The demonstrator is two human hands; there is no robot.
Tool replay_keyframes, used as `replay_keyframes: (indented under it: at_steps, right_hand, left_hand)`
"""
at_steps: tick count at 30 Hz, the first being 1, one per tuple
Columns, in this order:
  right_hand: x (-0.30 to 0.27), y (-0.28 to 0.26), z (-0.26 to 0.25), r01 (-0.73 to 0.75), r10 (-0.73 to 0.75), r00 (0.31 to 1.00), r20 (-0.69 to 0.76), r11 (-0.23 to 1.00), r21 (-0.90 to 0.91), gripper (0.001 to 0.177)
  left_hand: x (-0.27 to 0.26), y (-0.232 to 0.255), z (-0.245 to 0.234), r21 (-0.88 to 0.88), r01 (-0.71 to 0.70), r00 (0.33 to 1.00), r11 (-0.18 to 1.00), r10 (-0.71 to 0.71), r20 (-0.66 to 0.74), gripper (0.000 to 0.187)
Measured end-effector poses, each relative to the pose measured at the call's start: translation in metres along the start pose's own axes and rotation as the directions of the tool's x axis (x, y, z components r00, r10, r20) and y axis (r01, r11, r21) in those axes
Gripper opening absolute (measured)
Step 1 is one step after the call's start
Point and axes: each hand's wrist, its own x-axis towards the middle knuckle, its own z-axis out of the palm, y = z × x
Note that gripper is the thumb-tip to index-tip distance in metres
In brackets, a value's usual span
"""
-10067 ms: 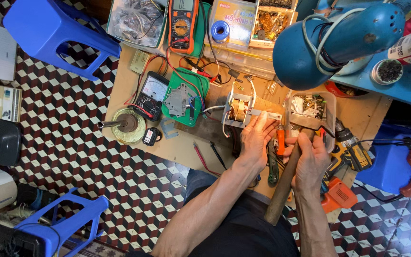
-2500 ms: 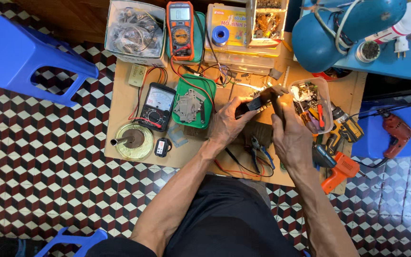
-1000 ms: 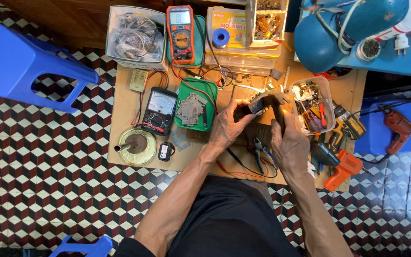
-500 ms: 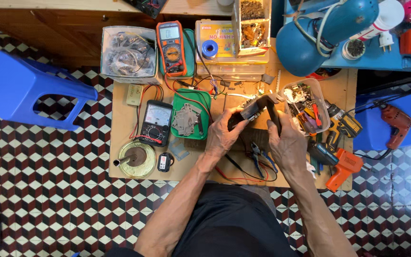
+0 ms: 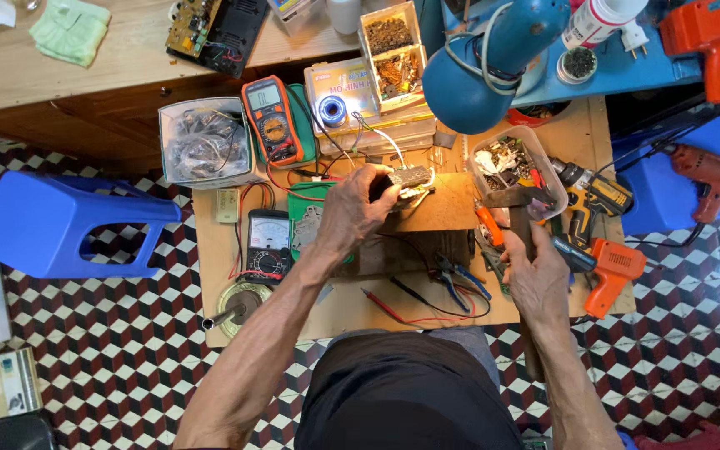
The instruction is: The person works on a small electrical component, likely a fan motor, using a hammer, screwdriver, and pliers. They repeatedly tap the component with the hammer, adjust parts with a screwdriver, and manipulate wires with pliers. The task involves assembling or repairing the component on a cluttered workbench.
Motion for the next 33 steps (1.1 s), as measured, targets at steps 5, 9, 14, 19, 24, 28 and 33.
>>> replay_keyframes:
  at_steps: [5,9,14,19,24,28,33]
  right_hand:
    - [-0.004,0.024,0.003,-0.089,0.082,0.989,0.124,0.995,0.053,0.034]
    - [-0.003,0.023,0.022,-0.311,0.161,0.924,0.346,0.843,0.439,0.025]
    - [0.006,0.005,0.061,-0.473,0.113,0.86,0.498,0.547,0.691,0.029]
    - [0.031,-0.015,0.078,-0.376,0.072,0.909,0.411,0.57,0.731,0.027]
    - [0.041,-0.01,0.083,-0.229,0.055,0.97,0.236,0.53,0.816,0.034]
    - [0.035,0.004,0.094,-0.194,0.039,0.979,0.2,0.473,0.859,0.037]
    - [0.038,0.028,0.107,-0.156,0.102,0.988,0.118,0.582,0.798,0.033]
  left_hand:
    - [0.014,0.02,-0.052,0.173,0.076,0.928,0.982,-0.133,0.349,0.028]
    - [0.005,0.035,-0.091,0.074,-0.345,0.878,0.936,0.294,0.379,0.032]
    - [-0.011,0.051,-0.093,0.075,-0.411,0.86,0.908,0.359,0.362,0.033]
    - [-0.009,0.053,-0.082,0.11,-0.431,0.852,0.896,0.364,0.375,0.033]
    - [-0.003,0.052,-0.073,0.203,-0.243,0.908,0.949,0.149,0.391,0.028]
    - [0.011,0.045,-0.053,0.311,-0.108,0.924,0.944,-0.02,0.383,0.028]
    - [0.033,0.024,-0.019,0.413,-0.167,0.894,0.895,-0.038,0.446,0.03]
